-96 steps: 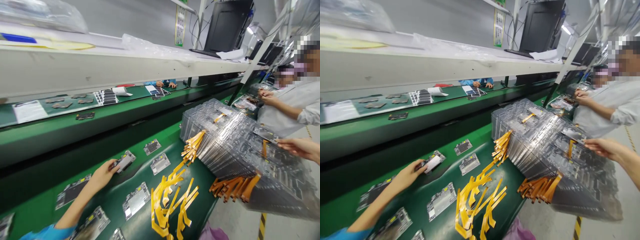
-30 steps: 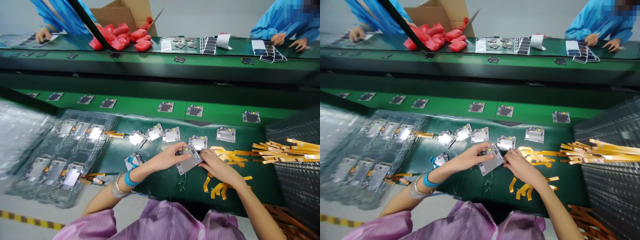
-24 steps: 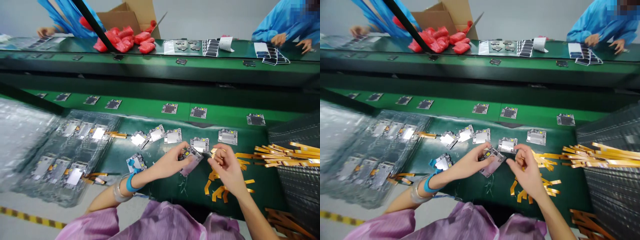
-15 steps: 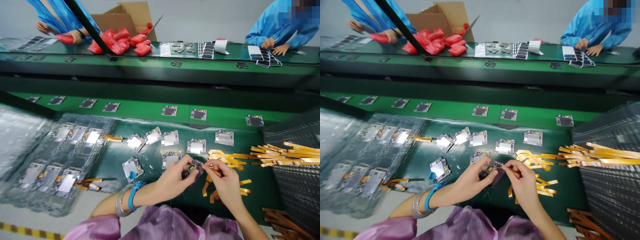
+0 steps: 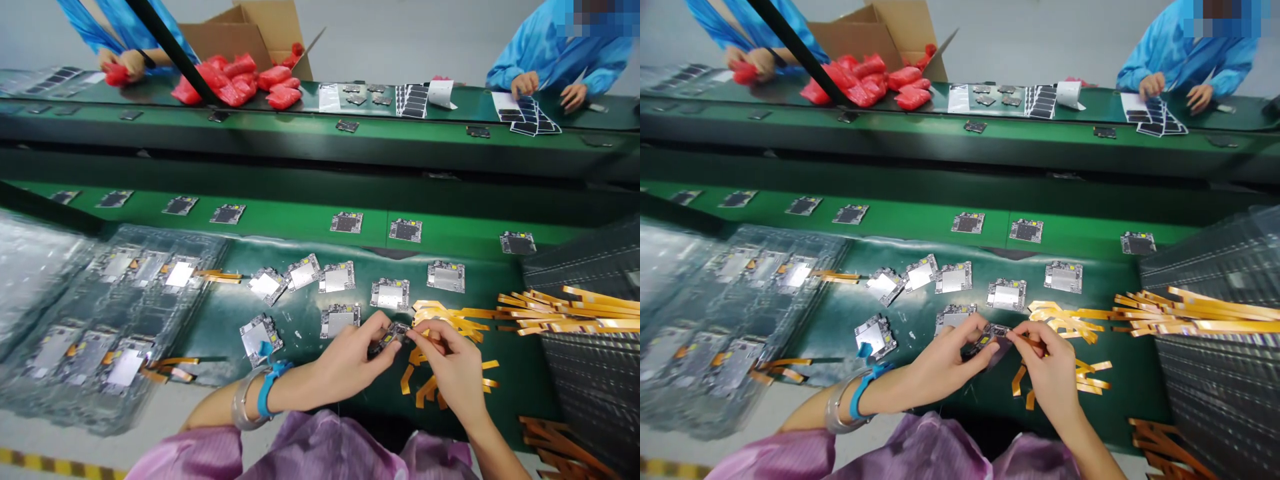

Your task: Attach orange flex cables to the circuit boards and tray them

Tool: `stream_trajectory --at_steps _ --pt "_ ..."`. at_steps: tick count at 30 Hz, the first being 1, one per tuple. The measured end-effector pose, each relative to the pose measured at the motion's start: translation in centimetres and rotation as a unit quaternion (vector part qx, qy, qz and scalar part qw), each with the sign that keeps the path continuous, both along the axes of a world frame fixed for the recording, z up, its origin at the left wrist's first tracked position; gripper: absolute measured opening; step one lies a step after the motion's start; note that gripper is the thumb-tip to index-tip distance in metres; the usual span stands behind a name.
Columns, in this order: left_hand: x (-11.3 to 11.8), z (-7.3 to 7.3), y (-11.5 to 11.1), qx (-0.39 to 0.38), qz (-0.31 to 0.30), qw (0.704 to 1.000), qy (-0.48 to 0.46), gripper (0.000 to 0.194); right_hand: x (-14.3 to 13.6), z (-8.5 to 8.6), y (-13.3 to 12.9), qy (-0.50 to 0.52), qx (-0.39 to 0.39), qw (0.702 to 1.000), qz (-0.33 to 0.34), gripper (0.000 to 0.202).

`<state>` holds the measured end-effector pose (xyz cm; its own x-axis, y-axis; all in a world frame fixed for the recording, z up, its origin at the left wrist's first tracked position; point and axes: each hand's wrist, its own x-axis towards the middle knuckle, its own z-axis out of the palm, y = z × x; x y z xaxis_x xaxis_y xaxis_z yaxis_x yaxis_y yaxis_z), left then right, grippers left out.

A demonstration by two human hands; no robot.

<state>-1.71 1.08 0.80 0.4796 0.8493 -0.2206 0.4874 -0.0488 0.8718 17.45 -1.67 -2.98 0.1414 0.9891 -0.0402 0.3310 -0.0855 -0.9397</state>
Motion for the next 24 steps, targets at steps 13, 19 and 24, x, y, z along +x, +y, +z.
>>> stream_trajectory --at_steps 13,19,24 --pt "0.2 -1.2 2.5 -0.116 0.024 0.991 -0.07 0.025 1.2 0.3 -2.2 0.049 -0.068 0.989 0.126 0.025" --pt "0.3 -0.3 4.2 -0.202 -0.084 0.974 -0.063 0.028 2.9 1.8 -1.9 0.142 -0.202 0.96 0.131 0.031" --pt "0.4 0.7 4.4 -0.23 -0.139 0.962 -0.041 0.021 2.8 1.9 -1.5 0.124 -0.224 0.959 0.125 0.037"
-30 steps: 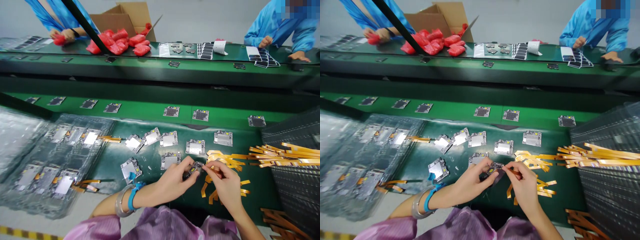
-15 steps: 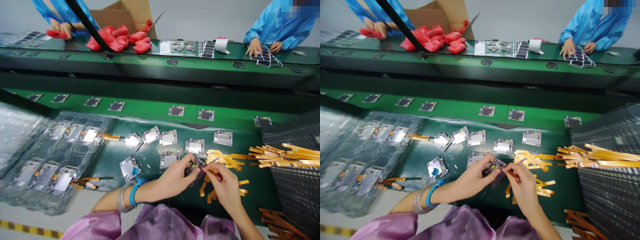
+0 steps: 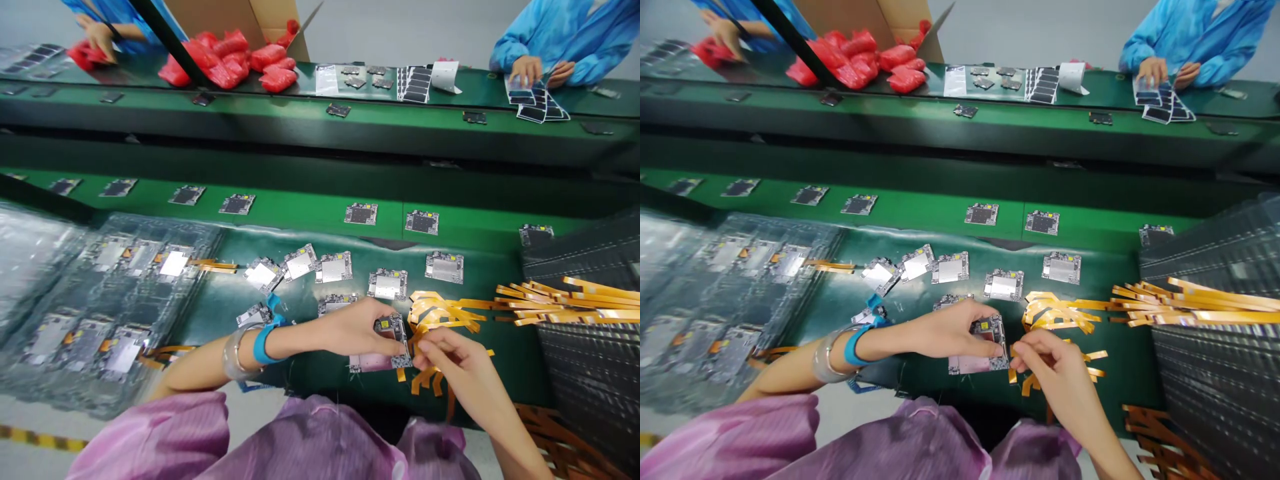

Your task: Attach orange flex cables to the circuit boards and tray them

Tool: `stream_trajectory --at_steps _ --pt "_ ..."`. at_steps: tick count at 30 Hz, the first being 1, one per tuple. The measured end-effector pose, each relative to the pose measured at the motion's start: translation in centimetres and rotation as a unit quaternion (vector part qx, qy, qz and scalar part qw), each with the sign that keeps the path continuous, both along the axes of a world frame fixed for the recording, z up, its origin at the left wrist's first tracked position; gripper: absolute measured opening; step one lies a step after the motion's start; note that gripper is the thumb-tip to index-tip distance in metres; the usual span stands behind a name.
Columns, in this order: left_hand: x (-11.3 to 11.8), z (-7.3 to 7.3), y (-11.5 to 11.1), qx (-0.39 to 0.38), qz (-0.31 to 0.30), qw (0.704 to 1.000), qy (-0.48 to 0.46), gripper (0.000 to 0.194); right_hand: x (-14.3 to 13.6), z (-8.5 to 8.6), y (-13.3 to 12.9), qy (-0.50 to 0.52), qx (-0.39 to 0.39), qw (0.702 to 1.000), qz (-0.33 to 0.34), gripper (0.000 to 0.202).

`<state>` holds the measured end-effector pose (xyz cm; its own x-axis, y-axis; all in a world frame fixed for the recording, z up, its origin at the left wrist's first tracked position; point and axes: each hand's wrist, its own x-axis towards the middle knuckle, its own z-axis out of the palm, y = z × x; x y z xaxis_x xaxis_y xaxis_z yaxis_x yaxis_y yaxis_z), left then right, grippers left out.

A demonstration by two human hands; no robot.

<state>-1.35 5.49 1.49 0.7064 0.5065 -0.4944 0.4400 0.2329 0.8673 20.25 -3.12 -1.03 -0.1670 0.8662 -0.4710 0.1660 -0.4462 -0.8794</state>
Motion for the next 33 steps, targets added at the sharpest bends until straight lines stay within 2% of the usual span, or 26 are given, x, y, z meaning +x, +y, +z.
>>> stream_trajectory --at_steps 3,8,17,23,26,29,33 --pt "0.0 0.4 0.2 -0.005 -0.018 1.0 0.002 0.018 -0.3 0.0 -0.4 0.011 -0.029 0.999 -0.008 0.035" --pt "0.0 0.6 0.3 -0.005 -0.04 0.999 0.013 0.025 -0.8 0.4 -0.6 0.029 -0.056 0.997 -0.044 0.036" --pt "0.1 0.4 0.2 -0.015 -0.063 0.998 0.015 0.025 -0.7 0.2 -0.6 0.041 -0.053 0.998 0.009 0.031" --pt "0.3 0.2 0.3 -0.027 -0.033 0.999 0.009 0.02 -0.7 -0.2 -0.5 0.032 -0.051 0.998 0.01 0.032" --pt "0.5 -0.3 0.3 -0.04 -0.027 0.999 -0.003 0.016 -0.5 -0.2 -0.5 0.011 -0.04 0.999 0.021 0.032" --pt "0.7 -1.5 0.2 -0.046 -0.021 0.999 0.007 0.017 -0.5 -0.3 -0.6 0.001 -0.039 0.998 0.04 0.031" --pt "1.0 -3.2 0.3 -0.052 -0.054 0.997 0.013 0.022 -0.7 -0.8 -0.9 -0.038 -0.026 0.996 0.082 0.03"
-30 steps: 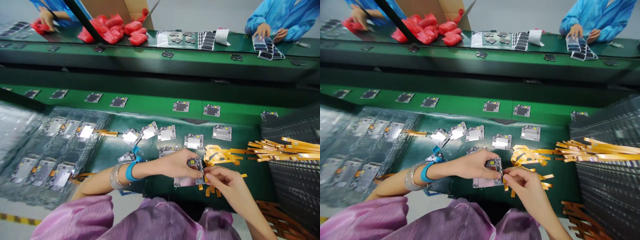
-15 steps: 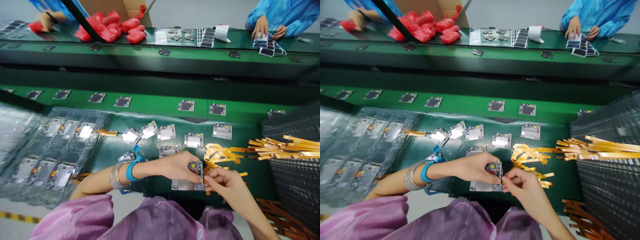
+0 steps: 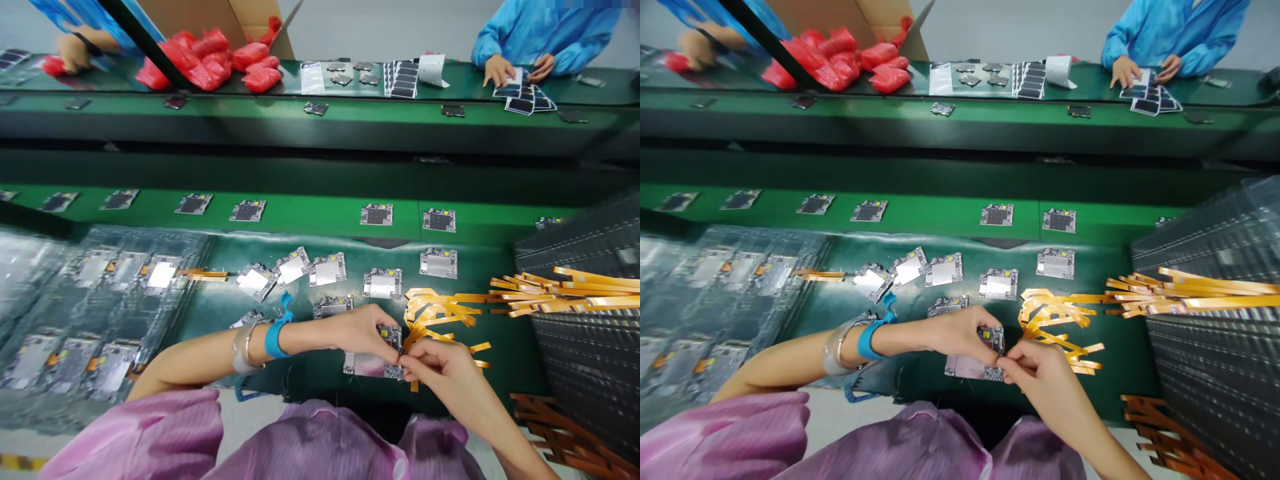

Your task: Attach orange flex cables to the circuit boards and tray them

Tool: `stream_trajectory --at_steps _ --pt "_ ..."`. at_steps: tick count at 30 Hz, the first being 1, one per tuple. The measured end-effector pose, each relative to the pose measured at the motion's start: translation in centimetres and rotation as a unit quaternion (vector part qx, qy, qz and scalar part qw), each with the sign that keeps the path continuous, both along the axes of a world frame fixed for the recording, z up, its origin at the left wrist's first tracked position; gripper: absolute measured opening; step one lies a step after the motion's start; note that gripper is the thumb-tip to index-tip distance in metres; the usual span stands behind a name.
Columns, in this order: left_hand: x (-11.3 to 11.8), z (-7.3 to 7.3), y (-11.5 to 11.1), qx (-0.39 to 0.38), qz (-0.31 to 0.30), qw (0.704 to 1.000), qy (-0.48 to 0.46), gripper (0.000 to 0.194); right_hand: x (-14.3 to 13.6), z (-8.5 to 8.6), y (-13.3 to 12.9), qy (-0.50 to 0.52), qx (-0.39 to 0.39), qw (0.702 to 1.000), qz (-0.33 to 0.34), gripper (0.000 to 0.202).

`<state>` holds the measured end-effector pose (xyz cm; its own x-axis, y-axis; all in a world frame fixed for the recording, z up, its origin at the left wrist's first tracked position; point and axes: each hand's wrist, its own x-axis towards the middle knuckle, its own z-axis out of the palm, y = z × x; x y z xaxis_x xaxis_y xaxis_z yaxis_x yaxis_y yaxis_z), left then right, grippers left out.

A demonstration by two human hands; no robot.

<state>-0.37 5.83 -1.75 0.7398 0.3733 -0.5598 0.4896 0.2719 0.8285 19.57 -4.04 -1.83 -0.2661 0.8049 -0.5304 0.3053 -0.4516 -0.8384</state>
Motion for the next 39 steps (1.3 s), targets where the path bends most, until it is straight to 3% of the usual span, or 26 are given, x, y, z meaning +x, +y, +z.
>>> stream_trajectory --at_steps 6,14,16,18,20,23,26,29,32,34,35,36,37,39 --pt "0.2 0.2 1.3 0.032 -0.048 0.998 -0.007 0.024 -0.1 -0.9 -0.7 0.001 0.017 0.998 -0.053 0.032" --pt "0.8 -0.8 0.3 0.045 0.014 0.999 0.016 0.024 0.0 -0.5 -0.6 -0.057 0.106 0.991 -0.061 0.031" --pt "1.1 -0.6 0.4 0.05 0.053 0.997 0.01 0.026 -0.2 -0.2 -1.0 -0.135 0.229 0.955 -0.134 0.023" --pt "1.4 0.3 0.6 0.071 0.094 0.993 -0.017 0.025 -0.5 0.3 -1.7 -0.217 0.382 0.871 -0.219 0.016" --pt "1.8 1.5 0.5 0.113 0.114 0.986 -0.053 0.02 -1.0 0.8 -2.4 -0.255 0.478 0.808 -0.231 0.019" --pt "2.2 3.2 -0.8 0.211 0.092 0.97 -0.072 0.015 -1.8 1.3 -3.2 -0.279 0.505 0.797 -0.18 0.021" --pt "2.5 4.4 -3.1 0.336 0.053 0.937 -0.084 0.015 -1.7 2.0 -3.7 -0.318 0.493 0.794 -0.16 0.018" --pt "3.1 5.2 -3.4 0.407 0.02 0.895 -0.18 0.012 -0.4 3.8 -4.5 -0.317 0.46 0.821 -0.12 0.017" --pt "4.6 5.0 1.0 0.435 0.004 0.882 -0.182 0.016 1.7 6.5 -6.7 -0.298 0.392 0.861 -0.127 0.016" --pt "5.8 3.7 6.1 0.506 0.034 0.859 -0.069 0.025 3.5 8.2 -9.2 -0.284 0.319 0.888 -0.168 0.014" --pt "6.4 2.7 8.9 0.55 0.057 0.833 0.021 0.025 4.6 8.9 -10.7 -0.27 0.274 0.9 -0.205 0.015" --pt "6.9 1.4 11.4 0.558 0.072 0.824 0.06 0.033 5.7 9.5 -12.3 -0.253 0.229 0.904 -0.257 0.017" --pt "7.4 0.0 13.7 0.558 0.075 0.823 0.079 0.044 6.9 10.2 -14.0 -0.234 0.188 0.898 -0.322 0.02" --pt "8.1 -3.0 17.0 0.55 0.07 0.825 0.108 0.06 9.7 11.5 -17.2 -0.188 0.133 0.851 -0.472 0.03"
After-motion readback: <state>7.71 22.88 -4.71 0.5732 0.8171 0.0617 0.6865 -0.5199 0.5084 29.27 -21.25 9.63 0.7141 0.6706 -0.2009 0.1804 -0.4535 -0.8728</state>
